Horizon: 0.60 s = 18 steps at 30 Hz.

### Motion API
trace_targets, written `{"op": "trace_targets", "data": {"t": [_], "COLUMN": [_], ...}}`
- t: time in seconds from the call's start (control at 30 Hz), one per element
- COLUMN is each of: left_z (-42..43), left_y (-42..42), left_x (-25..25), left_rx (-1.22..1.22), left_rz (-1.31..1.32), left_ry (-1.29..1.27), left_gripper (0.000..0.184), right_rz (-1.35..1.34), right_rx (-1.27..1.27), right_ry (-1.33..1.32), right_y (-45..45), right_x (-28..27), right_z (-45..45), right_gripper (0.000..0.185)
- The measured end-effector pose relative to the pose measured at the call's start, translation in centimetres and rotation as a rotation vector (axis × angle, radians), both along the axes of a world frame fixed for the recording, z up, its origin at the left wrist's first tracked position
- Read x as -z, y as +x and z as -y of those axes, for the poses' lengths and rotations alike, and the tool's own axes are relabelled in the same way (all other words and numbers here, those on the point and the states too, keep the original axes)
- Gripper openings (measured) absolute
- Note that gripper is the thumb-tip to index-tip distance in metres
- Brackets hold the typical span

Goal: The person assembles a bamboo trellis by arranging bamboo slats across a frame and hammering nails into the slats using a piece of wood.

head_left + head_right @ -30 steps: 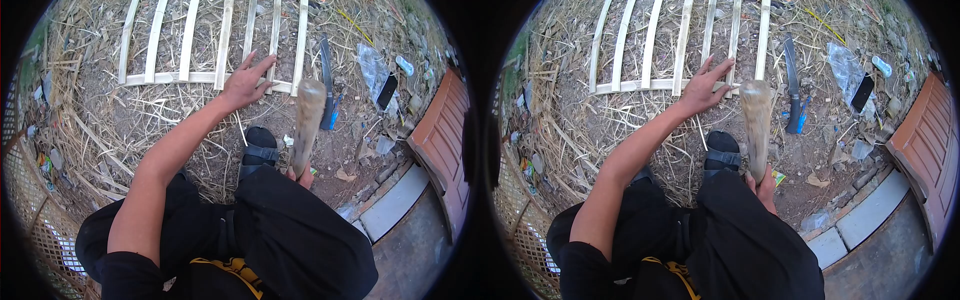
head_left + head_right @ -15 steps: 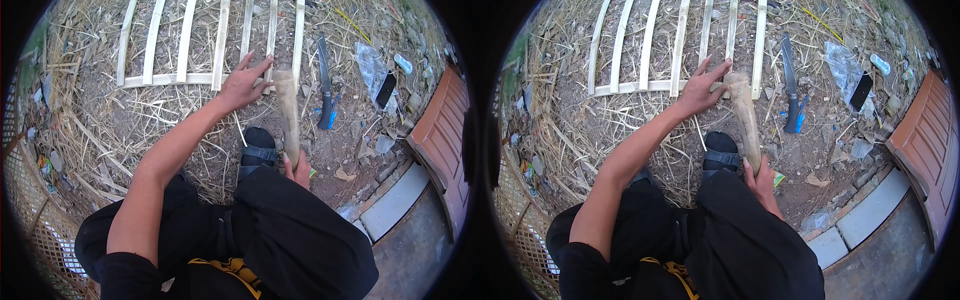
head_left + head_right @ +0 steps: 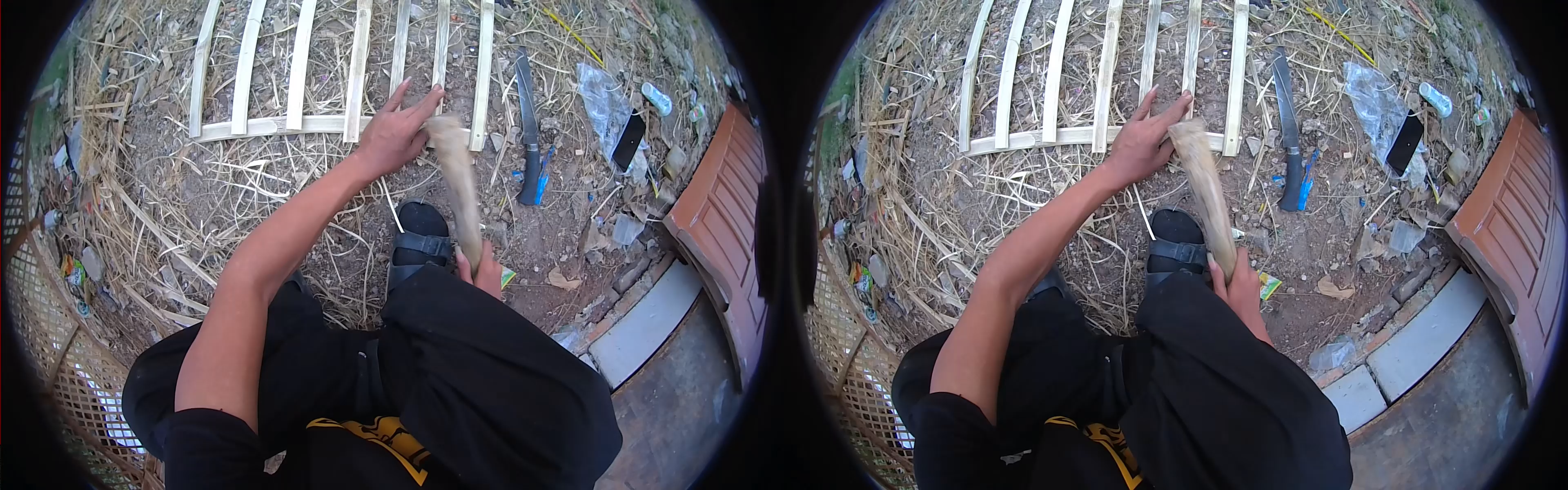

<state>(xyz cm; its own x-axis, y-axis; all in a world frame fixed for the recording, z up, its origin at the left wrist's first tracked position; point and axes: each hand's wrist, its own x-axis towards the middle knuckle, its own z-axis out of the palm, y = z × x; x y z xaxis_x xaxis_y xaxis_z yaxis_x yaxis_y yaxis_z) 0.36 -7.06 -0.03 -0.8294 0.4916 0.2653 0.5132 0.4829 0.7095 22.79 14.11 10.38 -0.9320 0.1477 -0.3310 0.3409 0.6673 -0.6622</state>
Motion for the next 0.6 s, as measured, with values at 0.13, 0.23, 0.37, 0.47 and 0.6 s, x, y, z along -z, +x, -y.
{"op": "trace_targets", "data": {"t": [0.13,0.23,0.37,0.47,0.6], "left_z": [0.0,-0.2,0.0,0.0,-0.2], "left_y": [0.1,0.2,0.1,0.1,0.4], "left_x": [-0.3,-0.3,-0.3,-0.3,0.1], "left_rx": [0.003,-0.018,-0.007,-0.011,-0.006], "left_rz": [0.006,0.044,0.060,0.064,0.011], "left_ry": [0.010,0.038,-0.047,-0.002,-0.017], "left_gripper": [0.076,0.077,0.077,0.077,0.078], "right_rz": [0.068,-0.094,0.175,-0.168,0.126], "right_rx": [-0.017,0.062,-0.042,0.097,-0.082], "right_ry": [-0.012,-0.098,0.088,-0.134,0.078], "right_y": [-0.8,-0.2,-1.4,-0.3,-1.9], "right_x": [-0.8,-0.8,0.0,-1.2,-0.3], "right_z": [-0.2,-0.3,-1.3,0.4,-0.1], "right_gripper": [0.037,0.035,0.039,0.035,0.039]}}
